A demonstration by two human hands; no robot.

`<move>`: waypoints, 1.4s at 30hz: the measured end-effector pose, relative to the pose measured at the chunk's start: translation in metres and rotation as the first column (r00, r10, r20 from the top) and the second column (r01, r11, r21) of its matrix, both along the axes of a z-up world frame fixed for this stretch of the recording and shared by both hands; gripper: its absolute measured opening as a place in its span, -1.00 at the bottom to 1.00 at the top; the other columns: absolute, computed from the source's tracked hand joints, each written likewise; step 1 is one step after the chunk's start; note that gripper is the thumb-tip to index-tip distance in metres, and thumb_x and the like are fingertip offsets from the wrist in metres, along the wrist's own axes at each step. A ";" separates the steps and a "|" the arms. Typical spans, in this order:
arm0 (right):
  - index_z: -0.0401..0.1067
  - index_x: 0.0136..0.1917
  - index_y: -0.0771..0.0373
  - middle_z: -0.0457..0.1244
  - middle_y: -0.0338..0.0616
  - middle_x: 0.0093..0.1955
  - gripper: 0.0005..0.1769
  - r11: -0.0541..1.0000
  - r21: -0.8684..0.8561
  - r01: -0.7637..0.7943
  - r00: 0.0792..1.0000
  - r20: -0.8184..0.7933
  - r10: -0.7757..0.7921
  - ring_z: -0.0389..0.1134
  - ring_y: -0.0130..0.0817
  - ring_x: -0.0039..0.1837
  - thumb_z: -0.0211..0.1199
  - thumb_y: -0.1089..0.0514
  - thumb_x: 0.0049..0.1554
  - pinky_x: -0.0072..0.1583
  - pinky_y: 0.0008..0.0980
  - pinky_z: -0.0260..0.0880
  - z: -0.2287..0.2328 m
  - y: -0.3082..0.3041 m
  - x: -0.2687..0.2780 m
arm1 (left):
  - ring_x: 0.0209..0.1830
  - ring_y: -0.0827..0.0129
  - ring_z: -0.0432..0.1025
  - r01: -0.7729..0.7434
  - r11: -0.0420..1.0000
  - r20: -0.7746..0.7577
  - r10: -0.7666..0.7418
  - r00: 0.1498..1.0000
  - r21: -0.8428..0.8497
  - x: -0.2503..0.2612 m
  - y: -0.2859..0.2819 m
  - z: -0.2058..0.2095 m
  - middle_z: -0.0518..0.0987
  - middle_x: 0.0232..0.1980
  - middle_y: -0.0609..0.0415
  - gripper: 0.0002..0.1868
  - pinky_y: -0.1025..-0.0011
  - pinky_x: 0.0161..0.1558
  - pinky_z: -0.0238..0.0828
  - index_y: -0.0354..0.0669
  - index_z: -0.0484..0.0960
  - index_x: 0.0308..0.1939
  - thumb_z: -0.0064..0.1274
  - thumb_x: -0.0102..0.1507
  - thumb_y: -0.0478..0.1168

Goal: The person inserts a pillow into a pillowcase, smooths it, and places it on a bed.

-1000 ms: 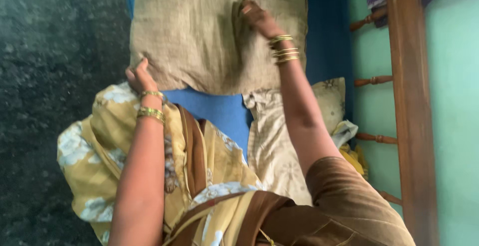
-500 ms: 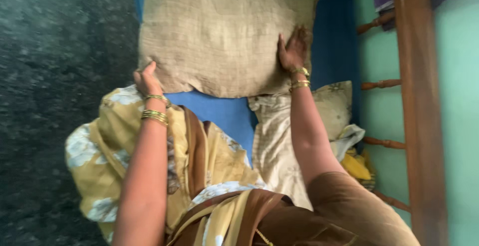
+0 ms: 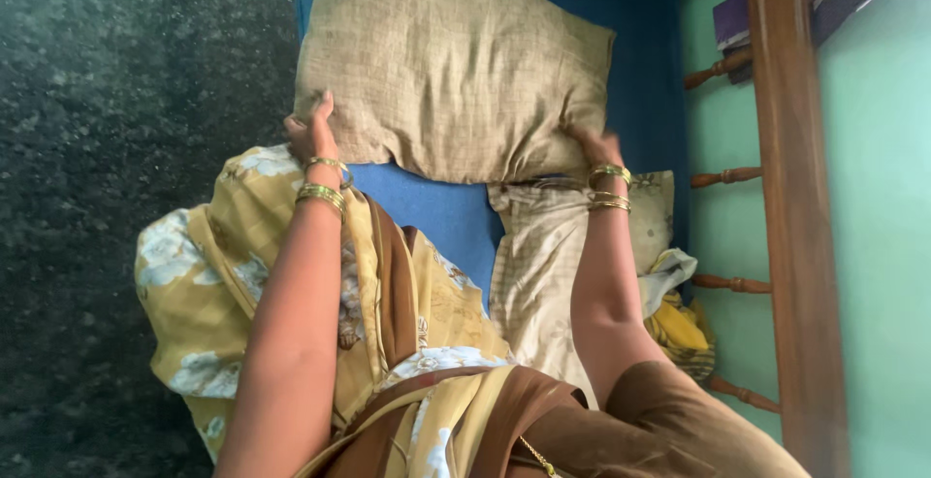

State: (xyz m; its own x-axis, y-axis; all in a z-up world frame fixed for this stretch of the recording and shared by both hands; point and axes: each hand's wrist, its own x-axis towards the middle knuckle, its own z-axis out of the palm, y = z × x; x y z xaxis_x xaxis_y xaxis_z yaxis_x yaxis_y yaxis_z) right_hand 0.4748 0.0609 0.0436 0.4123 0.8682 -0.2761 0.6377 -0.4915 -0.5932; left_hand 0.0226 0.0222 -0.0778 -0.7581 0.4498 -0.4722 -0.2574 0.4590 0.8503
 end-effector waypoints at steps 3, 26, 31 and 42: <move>0.39 0.30 0.46 0.38 0.18 0.20 -0.13 0.900 0.416 -0.130 0.888 -0.355 0.292 0.44 -0.19 0.11 0.61 -0.04 -0.14 0.14 -0.23 0.53 0.063 0.000 -0.015 | 0.21 -0.09 0.43 0.042 0.997 -0.054 -0.046 0.997 -0.071 -0.001 0.002 -0.007 0.52 0.19 -0.28 -0.01 0.19 0.24 0.32 -0.28 0.46 0.19 0.43 -0.11 0.28; -0.37 0.72 0.13 -0.38 0.00 0.76 -0.07 0.275 0.929 -0.246 0.917 0.315 -0.244 -0.35 -0.15 0.75 0.14 -0.21 0.44 0.74 -0.09 -0.29 0.106 0.113 0.059 | -0.26 0.21 0.61 0.145 0.989 0.218 -0.145 0.965 0.014 0.008 -0.013 0.003 0.67 0.00 -0.04 -0.28 0.33 -0.58 0.50 -0.21 0.56 0.16 0.26 0.09 0.19; -0.36 0.73 0.07 -0.43 -0.08 0.75 -0.11 0.157 0.973 -0.171 0.891 0.221 -0.397 -0.40 -0.21 0.76 -0.06 -0.28 0.38 0.73 -0.10 -0.36 0.078 0.109 -0.046 | -0.26 0.23 0.59 0.102 0.987 0.259 -0.131 0.957 0.122 0.008 -0.009 0.007 0.69 -0.06 0.06 -0.37 0.28 -0.51 0.42 -0.11 0.62 0.13 0.21 0.11 0.16; -0.26 0.71 0.15 -0.36 -0.08 0.78 -0.10 0.919 0.062 -0.389 0.906 0.205 0.370 -0.46 -0.12 0.76 -0.13 -0.36 0.33 0.66 0.02 -0.46 -0.027 0.108 -0.130 | 0.00 0.12 0.55 -0.027 0.998 -0.027 0.029 0.999 0.056 0.004 0.003 -0.010 0.66 0.03 -0.11 -0.35 0.30 0.08 0.42 -0.28 0.64 0.03 0.36 0.03 0.09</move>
State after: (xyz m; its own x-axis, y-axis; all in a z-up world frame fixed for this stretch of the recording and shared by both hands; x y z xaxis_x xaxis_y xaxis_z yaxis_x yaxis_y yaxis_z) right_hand 0.3443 0.1690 0.0164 0.0816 0.9879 -0.1318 0.8673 -0.1356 -0.4790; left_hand 0.0264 0.0251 -0.0875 -0.7832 0.4531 -0.4257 -0.2452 0.4041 0.8812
